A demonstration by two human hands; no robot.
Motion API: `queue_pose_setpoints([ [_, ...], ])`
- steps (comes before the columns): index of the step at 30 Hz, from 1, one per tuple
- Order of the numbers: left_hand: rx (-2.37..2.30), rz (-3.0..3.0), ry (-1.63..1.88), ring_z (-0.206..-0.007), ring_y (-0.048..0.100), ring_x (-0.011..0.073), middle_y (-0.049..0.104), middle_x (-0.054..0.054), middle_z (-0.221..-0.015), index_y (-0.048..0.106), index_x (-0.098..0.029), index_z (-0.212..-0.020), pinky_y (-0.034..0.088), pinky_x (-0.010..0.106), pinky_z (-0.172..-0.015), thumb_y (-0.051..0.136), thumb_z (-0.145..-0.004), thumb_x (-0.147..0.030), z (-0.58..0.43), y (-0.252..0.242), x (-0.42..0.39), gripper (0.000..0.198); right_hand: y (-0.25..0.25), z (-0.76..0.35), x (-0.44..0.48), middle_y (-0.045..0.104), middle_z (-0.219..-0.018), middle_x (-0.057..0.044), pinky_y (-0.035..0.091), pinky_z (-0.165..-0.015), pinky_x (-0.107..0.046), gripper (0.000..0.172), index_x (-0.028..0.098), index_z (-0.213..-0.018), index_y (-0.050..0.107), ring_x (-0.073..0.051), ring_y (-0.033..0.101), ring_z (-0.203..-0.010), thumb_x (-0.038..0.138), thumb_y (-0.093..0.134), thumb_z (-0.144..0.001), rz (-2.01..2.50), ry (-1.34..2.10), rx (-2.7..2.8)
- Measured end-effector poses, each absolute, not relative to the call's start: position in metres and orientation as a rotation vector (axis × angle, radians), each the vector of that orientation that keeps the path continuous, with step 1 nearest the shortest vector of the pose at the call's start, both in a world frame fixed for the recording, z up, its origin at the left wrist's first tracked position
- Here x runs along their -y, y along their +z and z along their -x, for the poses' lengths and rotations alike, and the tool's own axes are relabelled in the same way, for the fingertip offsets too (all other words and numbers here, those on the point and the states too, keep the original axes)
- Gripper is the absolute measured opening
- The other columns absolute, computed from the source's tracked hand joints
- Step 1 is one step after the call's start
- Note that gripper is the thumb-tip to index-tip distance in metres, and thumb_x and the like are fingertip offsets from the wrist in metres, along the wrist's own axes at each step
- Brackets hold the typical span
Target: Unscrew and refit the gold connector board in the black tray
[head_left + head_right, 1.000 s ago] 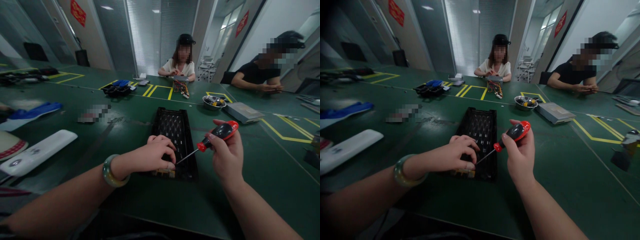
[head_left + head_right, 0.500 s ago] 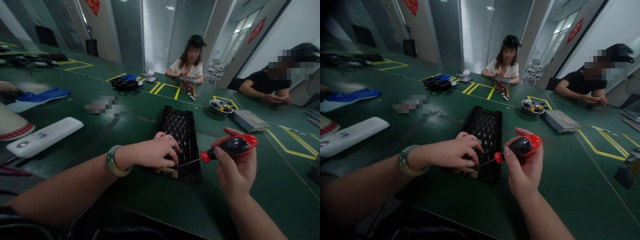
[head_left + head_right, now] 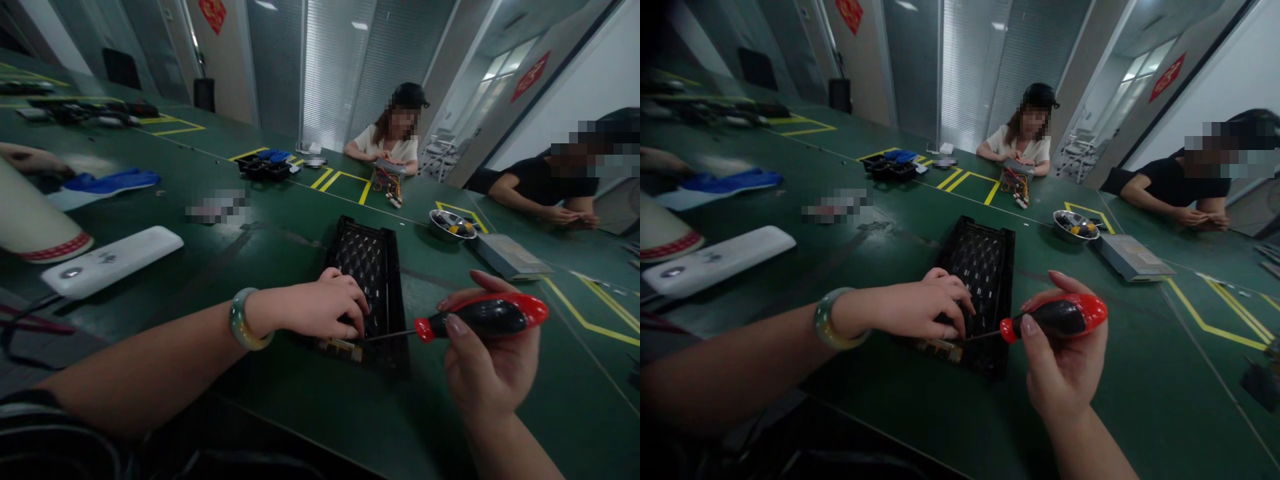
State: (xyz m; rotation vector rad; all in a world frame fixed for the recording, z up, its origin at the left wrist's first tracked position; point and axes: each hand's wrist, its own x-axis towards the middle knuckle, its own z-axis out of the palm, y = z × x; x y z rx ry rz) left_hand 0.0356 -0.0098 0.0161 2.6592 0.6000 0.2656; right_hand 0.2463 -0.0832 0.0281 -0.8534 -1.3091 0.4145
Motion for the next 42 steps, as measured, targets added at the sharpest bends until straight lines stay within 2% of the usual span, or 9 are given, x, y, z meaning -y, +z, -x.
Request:
queue_pose_setpoints([
  [7, -0.578, -2.672, 0.298, -0.118, 0.052, 0.0237, 0.069, -0.001, -0.119, 0.077, -0.032, -0.093, 0.019, 0.041, -0.102, 0.063, -0.091, -0.033, -0.034, 0.013, 0.008, 0.014, 0.031, -0.248, 0.086, 0.062, -0.085, -0.002, 0.047, -0.061, -0.034, 0.044, 0.026, -0.122, 0.059, -0.02, 0.058, -0.074, 0.022, 0.071, -0.079, 0.898, 0.443, 1.33],
  [13, -0.556, -2.683, 0.26, -0.117, 0.053, 0.0238, 0.068, 0.0, -0.12, 0.076, -0.03, -0.096, 0.023, 0.041, -0.1, 0.062, -0.092, -0.034, -0.032, 0.016, 0.009, 0.016, 0.029, -0.252, 0.094, 0.066, -0.092, -0.003, 0.057, -0.068, -0.037, 0.063, 0.032, -0.134, 0.05, -0.024, 0.064, -0.084, 0.023, 0.077, -0.077, 0.974, 0.461, 1.42],
  [16, -0.532, -2.7, 0.287, -0.118, 0.053, 0.0236, 0.069, -0.001, -0.12, 0.076, -0.03, -0.096, 0.022, 0.041, -0.101, 0.062, -0.091, -0.034, -0.032, 0.016, 0.008, 0.015, 0.023, -0.258, 0.094, 0.068, -0.099, -0.006, 0.059, -0.071, -0.036, 0.046, 0.031, -0.122, 0.058, -0.024, 0.066, -0.089, 0.027, 0.075, -0.08, 0.976, 0.556, 1.454],
  [19, -0.512, -2.717, 0.303, -0.116, 0.054, 0.023, 0.07, -0.001, -0.118, 0.076, -0.03, -0.095, 0.022, 0.041, -0.101, 0.064, -0.09, -0.032, -0.032, 0.016, 0.008, 0.013, 0.019, -0.264, 0.092, 0.068, -0.106, -0.01, 0.059, -0.07, -0.03, 0.039, 0.027, -0.127, 0.06, -0.023, 0.066, -0.093, 0.032, 0.066, -0.089, 0.974, 0.675, 1.463],
  [22, -0.5, -2.73, 0.314, -0.114, 0.054, 0.0231, 0.07, -0.001, -0.117, 0.075, -0.029, -0.095, 0.023, 0.042, -0.1, 0.063, -0.09, -0.031, -0.032, 0.015, 0.008, 0.014, 0.019, -0.267, 0.087, 0.065, -0.105, -0.009, 0.057, -0.073, -0.027, 0.046, 0.026, -0.136, 0.056, -0.02, 0.064, -0.091, 0.036, 0.061, -0.092, 0.961, 0.695, 1.477],
  [26, -0.489, -2.75, 0.302, -0.113, 0.055, 0.0236, 0.071, -0.001, -0.117, 0.075, -0.028, -0.096, 0.024, 0.042, -0.098, 0.062, -0.091, -0.032, -0.031, 0.016, 0.008, 0.015, 0.023, -0.266, 0.08, 0.064, -0.095, -0.003, 0.056, -0.069, -0.023, 0.056, 0.031, -0.138, 0.055, -0.016, 0.062, -0.078, 0.038, 0.072, -0.085, 1.032, 0.633, 1.502],
  [31, -0.484, -2.779, 0.3, -0.113, 0.055, 0.0235, 0.071, -0.001, -0.117, 0.075, -0.028, -0.097, 0.026, 0.041, -0.097, 0.061, -0.091, -0.031, -0.031, 0.019, 0.009, 0.016, 0.023, -0.264, 0.082, 0.071, -0.096, -0.004, 0.06, -0.07, -0.031, 0.077, 0.033, -0.146, 0.045, -0.023, 0.069, -0.081, 0.039, 0.079, -0.078, 1.077, 0.659, 1.422],
  [38, -0.451, -2.787, 0.344, -0.114, 0.054, 0.023, 0.071, -0.002, -0.115, 0.074, -0.029, -0.095, 0.022, 0.042, -0.102, 0.063, -0.09, -0.03, -0.03, 0.015, 0.008, 0.012, 0.012, -0.268, 0.085, 0.064, -0.126, -0.007, 0.059, -0.083, -0.029, 0.044, 0.031, -0.13, 0.058, -0.023, 0.066, -0.103, 0.038, 0.069, -0.087, 1.02, 0.688, 1.422],
  [42, -0.415, -2.801, 0.351, -0.112, 0.056, 0.0229, 0.072, -0.001, -0.112, 0.073, -0.027, -0.095, 0.024, 0.042, -0.101, 0.061, -0.091, -0.031, -0.03, 0.016, 0.008, 0.013, 0.012, -0.268, 0.081, 0.067, -0.111, -0.003, 0.06, -0.079, -0.027, 0.067, 0.034, -0.137, 0.053, -0.02, 0.067, -0.092, 0.039, 0.08, -0.076, 1.095, 0.619, 1.467],
])
